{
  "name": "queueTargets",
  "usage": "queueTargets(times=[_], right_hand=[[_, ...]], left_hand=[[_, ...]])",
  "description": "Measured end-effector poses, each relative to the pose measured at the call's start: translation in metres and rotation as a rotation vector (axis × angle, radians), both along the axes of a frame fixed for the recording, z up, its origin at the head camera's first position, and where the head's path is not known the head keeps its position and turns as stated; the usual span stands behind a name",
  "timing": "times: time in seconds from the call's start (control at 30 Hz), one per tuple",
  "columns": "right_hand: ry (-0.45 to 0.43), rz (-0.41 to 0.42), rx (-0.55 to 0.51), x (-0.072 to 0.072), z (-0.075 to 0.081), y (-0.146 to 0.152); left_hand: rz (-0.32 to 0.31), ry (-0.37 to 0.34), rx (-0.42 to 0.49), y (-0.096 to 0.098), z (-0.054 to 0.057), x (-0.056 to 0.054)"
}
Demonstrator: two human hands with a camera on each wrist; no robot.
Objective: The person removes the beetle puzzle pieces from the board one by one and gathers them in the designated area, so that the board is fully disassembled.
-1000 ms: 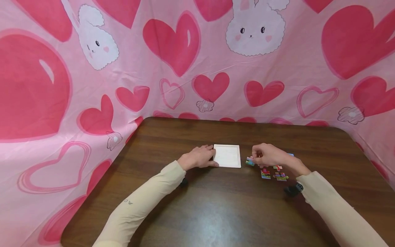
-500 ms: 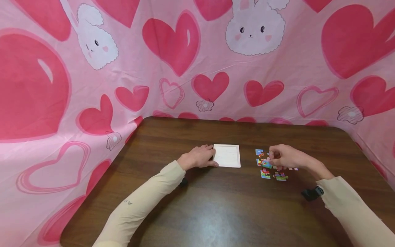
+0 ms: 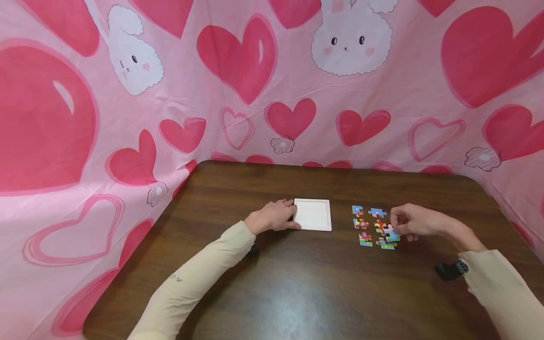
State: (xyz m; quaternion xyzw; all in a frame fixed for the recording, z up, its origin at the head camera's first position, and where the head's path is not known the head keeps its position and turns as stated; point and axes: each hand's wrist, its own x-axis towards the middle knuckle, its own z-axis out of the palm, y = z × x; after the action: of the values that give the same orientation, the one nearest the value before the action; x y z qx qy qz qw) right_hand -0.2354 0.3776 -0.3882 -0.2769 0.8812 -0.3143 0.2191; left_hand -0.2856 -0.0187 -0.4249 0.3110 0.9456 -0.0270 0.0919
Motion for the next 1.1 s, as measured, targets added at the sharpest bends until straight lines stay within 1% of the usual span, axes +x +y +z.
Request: queueTargets(times=[0.13, 0.23, 0.37, 0.67, 0.83, 0.93, 1.1], right_hand=[[-0.038, 0.019, -0.009, 0.002, -0.003, 0.012], [-0.071, 0.031, -0.025, 0.004, -0.007, 0.02], [-0.093, 0.035, -0.034, 0.006, -0.012, 0.027], [-0.088, 0.004, -0.014, 0.008, -0.023, 0.033], [-0.115, -0.027, -0.013, 0.009, -0.027, 0.033], [-0.116, -0.049, 0.021, 0.009, -0.027, 0.032], [-0.101, -0.097, 0.128, 0.007, -0.023, 0.026]], left_hand=[[-0.006, 0.003, 0.003, 0.0, 0.0, 0.001], [0.001, 0.003, -0.001, 0.0, -0.001, 0.001], [0.01, 0.003, -0.006, -0.001, 0.0, 0.001], [0.007, -0.001, -0.005, -0.002, 0.0, 0.002], [0.004, -0.006, -0.004, -0.001, 0.0, 0.001], [0.004, -0.003, -0.008, -0.001, 0.0, 0.001], [0.0, 0.026, -0.017, -0.001, 0.0, 0.0]])
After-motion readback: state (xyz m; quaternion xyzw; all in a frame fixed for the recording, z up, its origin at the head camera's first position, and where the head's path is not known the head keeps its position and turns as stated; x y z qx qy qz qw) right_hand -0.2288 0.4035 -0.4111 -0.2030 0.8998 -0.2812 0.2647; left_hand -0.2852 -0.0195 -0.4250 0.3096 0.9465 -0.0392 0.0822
